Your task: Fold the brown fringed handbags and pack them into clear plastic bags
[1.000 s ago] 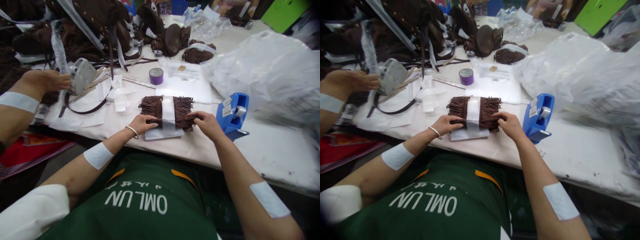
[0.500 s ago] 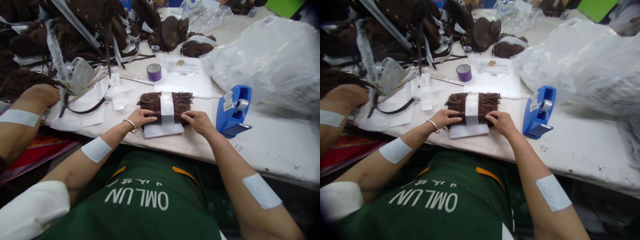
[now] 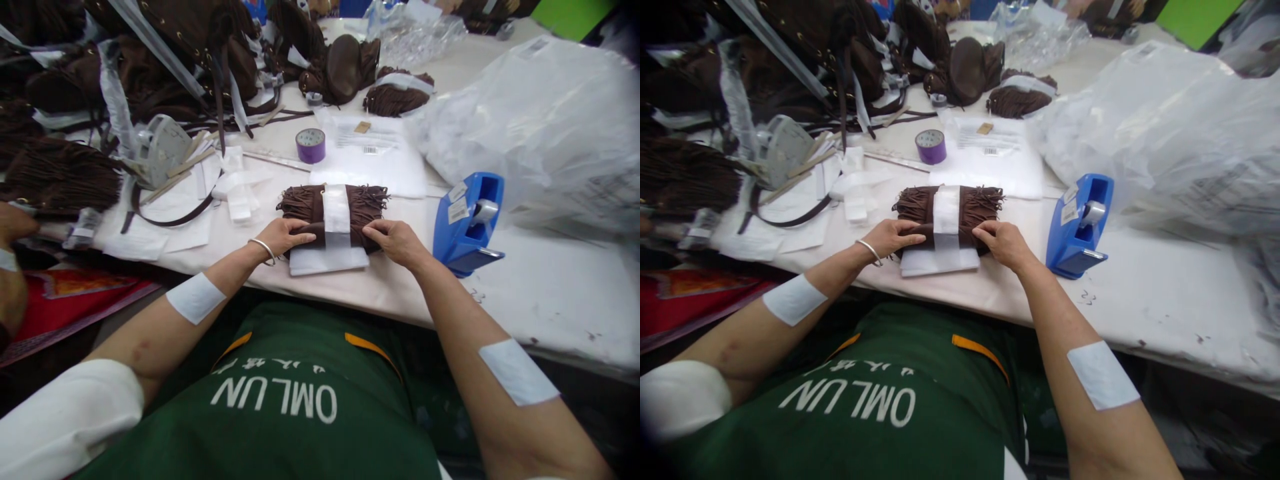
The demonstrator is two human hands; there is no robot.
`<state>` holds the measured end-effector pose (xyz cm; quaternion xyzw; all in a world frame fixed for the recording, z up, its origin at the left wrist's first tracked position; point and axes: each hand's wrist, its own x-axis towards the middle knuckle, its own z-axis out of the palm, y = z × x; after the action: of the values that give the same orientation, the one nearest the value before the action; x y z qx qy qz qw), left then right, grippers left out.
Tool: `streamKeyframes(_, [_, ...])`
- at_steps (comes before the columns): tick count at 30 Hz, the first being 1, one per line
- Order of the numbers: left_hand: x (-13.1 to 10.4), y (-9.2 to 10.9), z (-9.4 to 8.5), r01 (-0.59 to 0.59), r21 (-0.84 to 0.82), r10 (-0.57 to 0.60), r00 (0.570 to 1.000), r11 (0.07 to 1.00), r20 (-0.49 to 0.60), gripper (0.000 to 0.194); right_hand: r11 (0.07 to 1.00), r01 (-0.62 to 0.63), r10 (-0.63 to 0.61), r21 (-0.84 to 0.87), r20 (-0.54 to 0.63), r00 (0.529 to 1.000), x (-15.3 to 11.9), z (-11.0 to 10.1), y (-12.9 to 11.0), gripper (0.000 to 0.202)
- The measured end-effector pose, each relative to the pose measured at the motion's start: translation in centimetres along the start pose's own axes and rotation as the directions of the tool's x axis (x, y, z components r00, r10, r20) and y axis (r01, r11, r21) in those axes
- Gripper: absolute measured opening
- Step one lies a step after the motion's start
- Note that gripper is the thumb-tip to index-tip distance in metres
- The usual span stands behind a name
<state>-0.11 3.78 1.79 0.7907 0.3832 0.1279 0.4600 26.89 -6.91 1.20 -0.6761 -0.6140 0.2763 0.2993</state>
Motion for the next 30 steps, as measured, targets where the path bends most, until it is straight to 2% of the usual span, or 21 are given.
streamKeyframes(3, [-0.1,-0.1,0.3,-0.011,0.005,0.011,0.999,1.0,-0.039,0.051,0.998,0.059,-0.06,0.039,0.025,0.998,-0.7,0.0,0.5,0.027])
streamKeyframes(7, [0.3,-0.1,0.5,0.003,-0.011,-0.004,0.998,1.0,-0.064,0.052,0.984,0.172,-0.172,-0.055,0.001,0.985,-0.9,-0.1,1.6,0.039])
streamKeyframes(10, [0.8,0.0,0.4,0.031,-0.018,-0.032,0.998,0.999,-0.053,0.052,0.993,0.115,-0.114,0.0,0.045,0.992,0.3,-0.6,2.5,0.035])
streamKeyframes(13, [1.2,-0.1,0.2,0.069,-0.05,-0.071,0.997,0.996,-0.033,0.051,0.992,0.029,-0.051,0.127,0.172,0.984,2.1,-1.4,3.2,0.031])
streamKeyframes(16, [1.5,-0.2,0.1,0.115,-0.102,-0.118,0.993,0.988,-0.027,0.05,0.98,-0.017,-0.043,0.2,0.29,0.956,3.8,-2.1,3.6,0.029])
streamKeyframes(20, [1.8,-0.2,0.2,0.16,-0.149,-0.166,0.986,0.976,-0.031,0.05,0.958,-0.038,-0.067,0.283,0.353,0.933,4.6,-2.4,3.9,0.028])
streamKeyframes(24, [2.0,-0.1,0.2,0.171,-0.124,-0.177,0.983,0.977,-0.041,0.05,0.931,-0.069,-0.064,0.357,0.348,0.935,3.9,-2.3,3.5,0.027])
streamKeyframes(30, [1.9,-0.4,0.3,0.153,-0.113,-0.158,0.986,0.982,-0.043,0.055,0.909,-0.066,-0.034,0.411,0.231,0.972,2.5,-1.6,3.1,0.032])
